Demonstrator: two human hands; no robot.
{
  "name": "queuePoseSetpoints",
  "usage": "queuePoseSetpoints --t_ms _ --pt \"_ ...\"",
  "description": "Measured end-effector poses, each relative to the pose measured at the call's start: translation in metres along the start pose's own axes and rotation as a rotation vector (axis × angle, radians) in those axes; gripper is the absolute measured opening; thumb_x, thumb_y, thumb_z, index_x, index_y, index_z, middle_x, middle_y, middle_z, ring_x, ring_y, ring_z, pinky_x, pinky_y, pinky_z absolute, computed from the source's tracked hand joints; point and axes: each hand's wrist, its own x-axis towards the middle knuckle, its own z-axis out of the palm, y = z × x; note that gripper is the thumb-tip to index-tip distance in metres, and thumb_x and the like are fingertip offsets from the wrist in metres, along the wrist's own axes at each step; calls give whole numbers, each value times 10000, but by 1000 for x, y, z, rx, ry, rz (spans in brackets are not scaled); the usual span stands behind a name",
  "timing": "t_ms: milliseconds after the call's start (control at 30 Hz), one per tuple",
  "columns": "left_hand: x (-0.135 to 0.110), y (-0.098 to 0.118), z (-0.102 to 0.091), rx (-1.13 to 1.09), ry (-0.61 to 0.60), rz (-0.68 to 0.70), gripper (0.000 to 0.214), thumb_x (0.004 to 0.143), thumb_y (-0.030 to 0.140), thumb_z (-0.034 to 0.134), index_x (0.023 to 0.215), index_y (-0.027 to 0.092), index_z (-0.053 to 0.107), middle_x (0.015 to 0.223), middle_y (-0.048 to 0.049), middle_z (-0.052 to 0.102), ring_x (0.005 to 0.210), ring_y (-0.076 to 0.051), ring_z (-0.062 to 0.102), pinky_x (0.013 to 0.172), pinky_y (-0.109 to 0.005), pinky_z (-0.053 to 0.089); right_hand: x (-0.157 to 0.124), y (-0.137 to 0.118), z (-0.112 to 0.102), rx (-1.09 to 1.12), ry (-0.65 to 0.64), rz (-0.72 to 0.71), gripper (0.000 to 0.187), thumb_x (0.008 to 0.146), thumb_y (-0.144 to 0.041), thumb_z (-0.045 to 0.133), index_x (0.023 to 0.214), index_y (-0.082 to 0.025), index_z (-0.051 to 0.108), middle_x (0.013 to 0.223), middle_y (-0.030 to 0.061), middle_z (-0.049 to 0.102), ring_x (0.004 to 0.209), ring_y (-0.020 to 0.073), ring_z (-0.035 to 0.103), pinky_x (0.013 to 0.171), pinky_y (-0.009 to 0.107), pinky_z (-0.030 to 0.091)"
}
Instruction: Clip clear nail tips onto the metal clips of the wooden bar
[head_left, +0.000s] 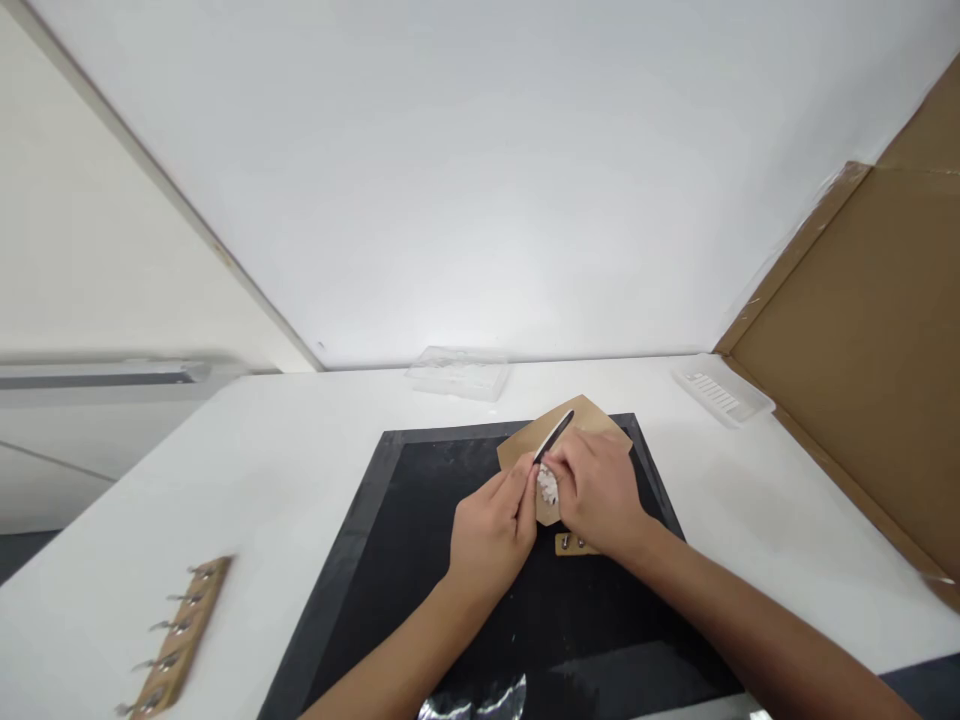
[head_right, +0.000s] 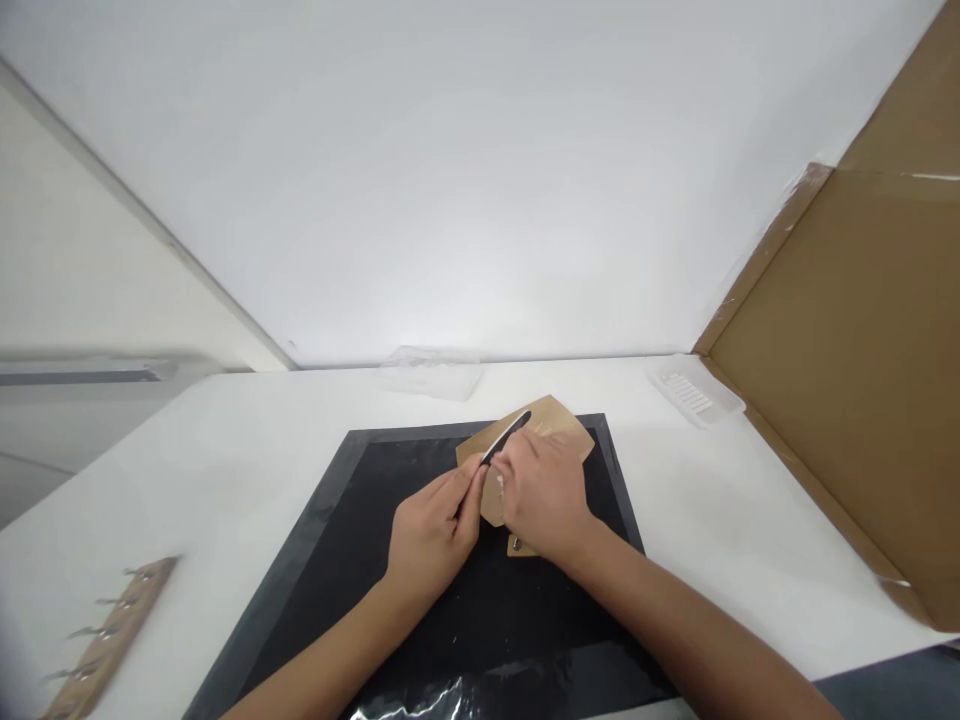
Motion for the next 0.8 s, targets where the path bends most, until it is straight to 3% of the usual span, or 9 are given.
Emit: queuePoseSetpoints --t_ms 100,233,367,500,633,733,800 --pt "0 1 0 19 5 4 210 1064 167 567 1171 159 747 939 -80 832 766 -180 791 708 -242 623 1 3 0 -14 59 76 239 1037 -199 494 800 -230 504 748 16 646 700 192 582 737 363 353" --pt "-1 3 0 13 -7 5 217 1062 161 561 1162 158 753 983 -92 835 791 -184 799 741 -246 638 1 6 -3 68 -10 26 218 1024 -208 535 808 -225 506 741 -8 638 680 173 581 741 346 366" --pt "-1 4 -1 9 -10 -17 238 1069 184 554 1198 166 753 971 -93 836 784 -186 799 743 -251 647 2 7 -5 14 74 91 239 1044 -228 517 805 -231 506 741 6 651 700 186 603 749 350 368" --pt "-1 3 -1 9 -13 -3 227 1071 186 551 1174 168 752 967 -91 840 771 -182 799 717 -248 646 2 4 -4 46 0 37 248 1046 -221 518 798 -227 501 744 -1 659 689 168 604 755 338 375" --pt "-2 1 -1 10 3 -9 202 1069 181 563 1152 162 746 985 -90 841 795 -186 802 731 -258 644 2 2 -1 -14 80 58 267 1049 -224 499 782 -232 483 710 2 626 673 178 584 736 347 357" --pt "-1 0 -1 11 -12 -13 203 1072 183 556 1135 166 748 956 -78 839 765 -177 794 706 -251 634 2 1 0 23 9 -33 264 1035 -221 488 772 -231 475 720 8 622 650 174 551 714 348 353" --pt "1 1 -1 12 1 -9 196 1071 181 565 1149 164 744 965 -78 839 779 -180 798 715 -250 633 3 1 -2 7 35 1 262 1040 -222 490 778 -231 481 708 5 620 652 178 554 722 351 346"
